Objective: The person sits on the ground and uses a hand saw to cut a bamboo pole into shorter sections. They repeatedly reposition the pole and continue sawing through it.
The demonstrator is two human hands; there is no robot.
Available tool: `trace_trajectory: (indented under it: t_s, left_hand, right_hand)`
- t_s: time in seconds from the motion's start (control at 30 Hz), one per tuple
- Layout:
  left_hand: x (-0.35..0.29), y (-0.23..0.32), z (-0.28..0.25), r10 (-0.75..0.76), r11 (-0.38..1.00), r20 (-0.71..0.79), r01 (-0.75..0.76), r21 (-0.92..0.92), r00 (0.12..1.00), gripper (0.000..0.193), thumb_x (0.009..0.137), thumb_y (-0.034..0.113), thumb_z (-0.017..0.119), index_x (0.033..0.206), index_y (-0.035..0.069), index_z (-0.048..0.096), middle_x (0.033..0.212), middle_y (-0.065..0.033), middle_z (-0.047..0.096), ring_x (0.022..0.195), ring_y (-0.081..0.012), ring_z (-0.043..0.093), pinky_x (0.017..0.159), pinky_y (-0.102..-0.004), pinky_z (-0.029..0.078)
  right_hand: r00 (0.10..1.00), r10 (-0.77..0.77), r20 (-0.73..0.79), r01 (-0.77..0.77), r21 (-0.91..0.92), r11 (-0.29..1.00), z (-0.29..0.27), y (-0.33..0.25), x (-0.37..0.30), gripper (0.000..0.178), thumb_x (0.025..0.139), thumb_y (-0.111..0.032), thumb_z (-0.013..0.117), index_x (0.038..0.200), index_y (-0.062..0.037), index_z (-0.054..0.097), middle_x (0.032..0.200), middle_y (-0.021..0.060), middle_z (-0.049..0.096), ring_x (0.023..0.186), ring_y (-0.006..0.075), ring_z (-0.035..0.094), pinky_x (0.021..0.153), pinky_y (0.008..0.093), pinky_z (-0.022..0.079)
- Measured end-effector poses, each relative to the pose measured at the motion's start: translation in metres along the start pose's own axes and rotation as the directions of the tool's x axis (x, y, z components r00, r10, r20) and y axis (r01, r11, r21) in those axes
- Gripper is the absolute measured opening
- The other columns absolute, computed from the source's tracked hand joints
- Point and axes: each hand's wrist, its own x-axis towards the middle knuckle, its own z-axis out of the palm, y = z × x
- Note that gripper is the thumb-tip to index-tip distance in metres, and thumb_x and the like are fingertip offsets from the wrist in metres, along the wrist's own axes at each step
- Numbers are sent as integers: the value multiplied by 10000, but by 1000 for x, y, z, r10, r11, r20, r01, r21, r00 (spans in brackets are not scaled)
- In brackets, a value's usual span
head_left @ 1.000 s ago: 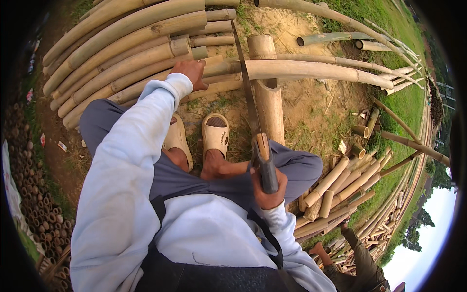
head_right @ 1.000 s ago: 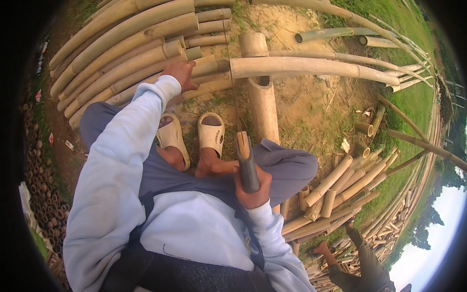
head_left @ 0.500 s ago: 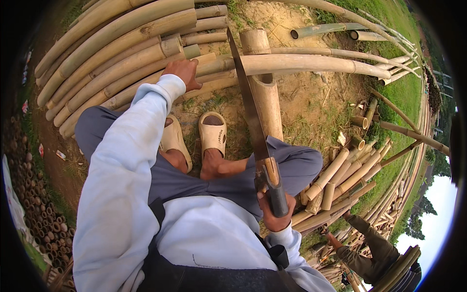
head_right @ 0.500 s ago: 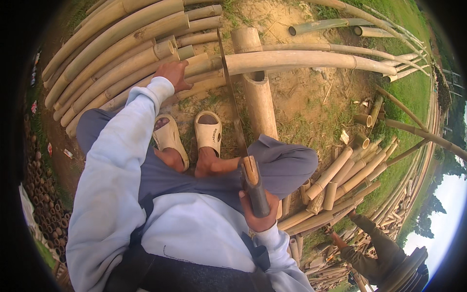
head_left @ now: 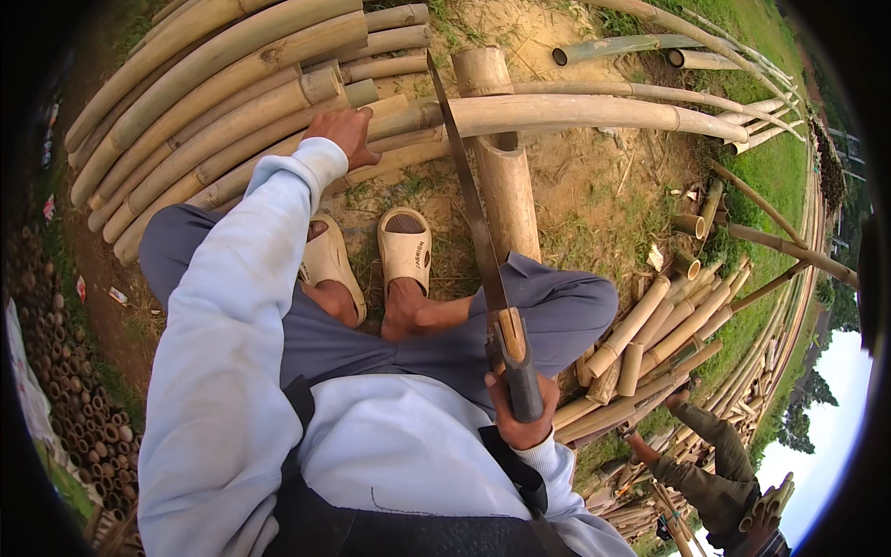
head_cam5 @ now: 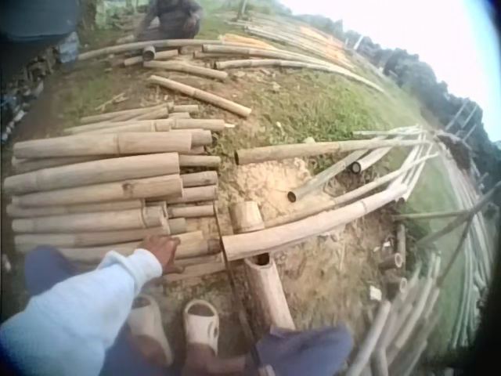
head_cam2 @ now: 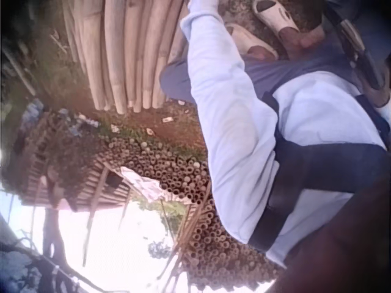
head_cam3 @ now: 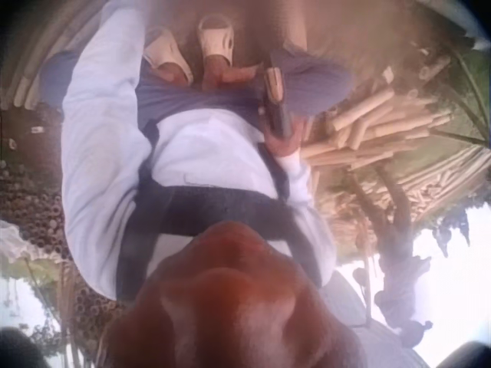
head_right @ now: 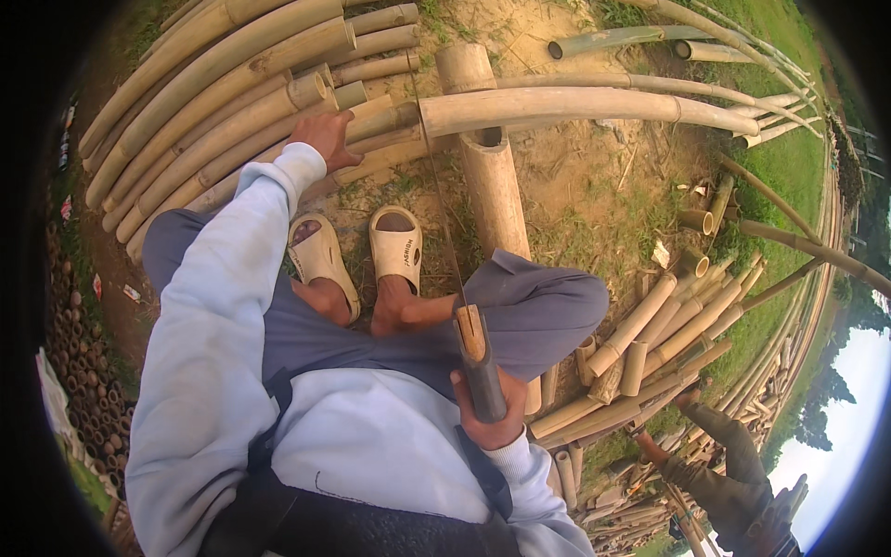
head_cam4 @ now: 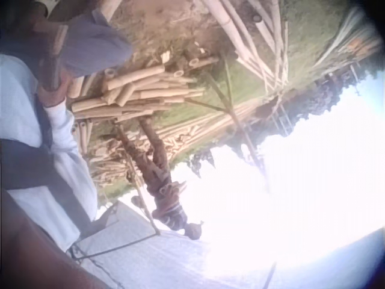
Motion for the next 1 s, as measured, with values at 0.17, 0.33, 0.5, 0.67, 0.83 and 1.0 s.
trace_trajectory:
  t_s: [0.17,0.33,0.5,0.67,0.83,1.0]
  left_hand:
    - [5,5,1,76,997,-83,-77,-14,994,600,761,453,818,1186,55,674,1062,-194,750,1041,-378,713,947,-477,549]
    - [2,7,-14,47,999,-25,-48,-20,999,629,759,457,818,1217,52,666,1073,-199,749,1046,-380,712,962,-481,542]
    - [-1,3,-10,1,1000,27,-1,-11,1000,776,745,460,843,1370,64,607,1182,-213,727,1125,-373,687,996,-473,527]
    - [2,2,-4,43,999,4,-43,-29,999,778,752,464,844,1374,68,597,1190,-215,725,1144,-373,679,1012,-479,508]
    - [8,11,-19,50,999,-4,-50,15,999,691,763,477,828,1273,55,629,1135,-204,736,1112,-374,689,989,-487,518]
    - [-1,2,-4,52,998,-128,-48,30,990,648,766,477,820,1223,52,648,1091,-192,750,1074,-377,704,968,-484,528]
  right_hand:
    - [982,-162,-94,168,63,984,53,30,128,130,914,-79,759,917,15,669,713,17,622,666,79,523,606,292,454]
    - [991,-91,-101,102,116,988,54,24,165,168,911,-101,757,867,12,641,684,44,603,646,92,509,599,309,446]
    - [1000,3,-21,-3,-13,1000,6,5,11,154,905,-17,724,1050,34,705,768,95,683,697,122,623,664,298,509]
    - [997,-38,-65,43,80,996,30,19,78,106,894,-22,715,978,35,685,746,101,682,678,124,602,640,327,499]
    - [983,-128,-132,146,138,980,56,29,188,168,904,-94,762,839,3,641,679,22,590,633,92,518,588,305,439]
    - [999,43,-28,-41,78,996,22,14,57,106,876,-20,757,939,9,676,740,56,645,688,109,574,645,297,476]
